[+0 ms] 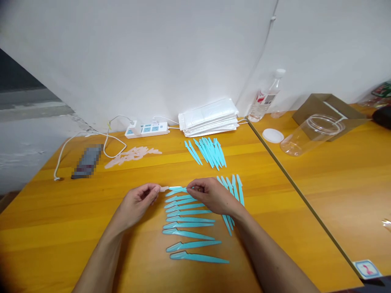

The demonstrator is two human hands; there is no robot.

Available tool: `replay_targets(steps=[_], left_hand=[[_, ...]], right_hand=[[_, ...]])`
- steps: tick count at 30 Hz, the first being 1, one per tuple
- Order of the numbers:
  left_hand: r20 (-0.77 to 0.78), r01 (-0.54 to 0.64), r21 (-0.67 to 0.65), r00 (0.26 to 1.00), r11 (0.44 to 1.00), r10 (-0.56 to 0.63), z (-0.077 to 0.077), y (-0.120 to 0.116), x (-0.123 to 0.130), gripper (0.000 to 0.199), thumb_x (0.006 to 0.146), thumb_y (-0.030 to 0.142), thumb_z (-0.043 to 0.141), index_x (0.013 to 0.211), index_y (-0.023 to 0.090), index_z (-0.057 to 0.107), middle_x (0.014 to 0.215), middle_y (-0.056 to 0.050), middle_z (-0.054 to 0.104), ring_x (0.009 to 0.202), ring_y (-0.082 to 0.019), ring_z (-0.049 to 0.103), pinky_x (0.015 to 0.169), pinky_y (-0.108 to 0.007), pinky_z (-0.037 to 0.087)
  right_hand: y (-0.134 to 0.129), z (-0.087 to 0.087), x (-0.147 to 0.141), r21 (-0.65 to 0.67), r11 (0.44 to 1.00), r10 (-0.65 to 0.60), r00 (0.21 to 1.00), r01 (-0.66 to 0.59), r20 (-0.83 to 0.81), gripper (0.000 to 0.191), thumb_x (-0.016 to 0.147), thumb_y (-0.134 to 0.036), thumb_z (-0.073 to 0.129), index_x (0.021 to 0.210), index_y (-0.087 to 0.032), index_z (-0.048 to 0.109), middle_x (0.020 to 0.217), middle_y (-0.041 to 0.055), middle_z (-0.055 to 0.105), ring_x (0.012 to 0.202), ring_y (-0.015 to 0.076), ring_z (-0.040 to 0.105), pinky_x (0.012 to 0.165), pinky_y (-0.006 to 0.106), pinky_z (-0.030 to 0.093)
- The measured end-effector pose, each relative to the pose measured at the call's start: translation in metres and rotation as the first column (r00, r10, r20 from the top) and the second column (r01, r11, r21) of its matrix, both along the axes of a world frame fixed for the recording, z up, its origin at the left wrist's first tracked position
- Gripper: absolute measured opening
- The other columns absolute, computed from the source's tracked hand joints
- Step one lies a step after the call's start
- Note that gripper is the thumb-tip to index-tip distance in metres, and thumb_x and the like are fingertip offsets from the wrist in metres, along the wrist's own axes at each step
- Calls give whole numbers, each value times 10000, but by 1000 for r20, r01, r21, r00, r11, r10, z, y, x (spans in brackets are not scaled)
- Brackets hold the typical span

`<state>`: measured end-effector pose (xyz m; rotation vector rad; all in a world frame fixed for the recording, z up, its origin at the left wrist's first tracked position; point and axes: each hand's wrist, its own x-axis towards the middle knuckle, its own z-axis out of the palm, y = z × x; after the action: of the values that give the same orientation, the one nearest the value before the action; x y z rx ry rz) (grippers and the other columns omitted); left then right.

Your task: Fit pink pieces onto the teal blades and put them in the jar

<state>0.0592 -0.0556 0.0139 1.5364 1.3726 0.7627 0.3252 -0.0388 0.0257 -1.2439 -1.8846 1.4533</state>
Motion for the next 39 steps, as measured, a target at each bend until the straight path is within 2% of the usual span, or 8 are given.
replay_targets(steps=[13,18,22,25,27,29,34,39], left_hand=[[9,12,3,1000,1000,-12,2,2,-7,308,906,461,593,894,179,718,812,-20,690,729,-157,577,657,-231,437],[70,76,-37,995,996,-74,-2,-3,15,335,926,473,566,872,169,694,771,-20,650,702,-144,551,651,-240,438],[209,-7,-99,978,995,27,-4,-1,27,412,881,529,611,1044,161,700,839,-50,671,725,-155,585,674,-266,473],[238,-162,-97,954,982,181,-5,4,19,572,821,580,659,1211,162,648,810,-30,654,689,-142,581,665,-260,477],[207,-236,-70,947,969,246,-6,8,10,599,788,605,678,1186,157,660,749,-6,624,643,-128,548,624,-244,456],[178,-266,-59,946,962,272,-8,10,2,590,768,609,697,1143,154,682,730,3,606,624,-117,525,597,-232,439],[150,-226,-59,961,972,232,-12,10,1,549,789,594,687,1112,151,701,740,10,581,617,-101,496,584,-220,415],[128,-207,-46,969,977,211,-11,9,0,524,787,594,687,1065,151,723,709,9,570,646,-115,513,608,-226,425]], right_hand=[[-2,-2,-1,-6,1000,6,1000,-6,-9,356,936,-493,537,876,-180,695,664,-37,456,609,107,354,554,234,286],[-4,2,-10,18,999,40,999,-40,9,342,951,-463,526,837,-178,677,620,-49,429,574,97,339,525,235,252],[-9,8,1,143,988,-77,994,65,79,325,924,-464,571,828,-191,716,702,-5,610,635,125,507,582,243,370],[-20,4,36,285,860,-478,863,423,163,333,883,-494,598,890,-199,752,829,53,720,735,184,629,675,289,463],[-32,-5,66,372,655,-754,602,658,264,368,849,-520,604,930,-198,762,839,76,747,761,231,674,696,329,485],[-45,-18,90,411,580,-807,426,704,409,390,837,-532,588,929,-196,766,832,93,759,798,281,699,708,369,488],[-64,-41,107,369,684,-693,404,629,597,446,874,-574,508,977,-227,768,918,79,776,881,314,713,736,392,492],[-62,-38,105,367,775,-615,481,515,624,446,912,-575,471,1026,-248,752,874,46,762,836,271,709,694,348,476]])
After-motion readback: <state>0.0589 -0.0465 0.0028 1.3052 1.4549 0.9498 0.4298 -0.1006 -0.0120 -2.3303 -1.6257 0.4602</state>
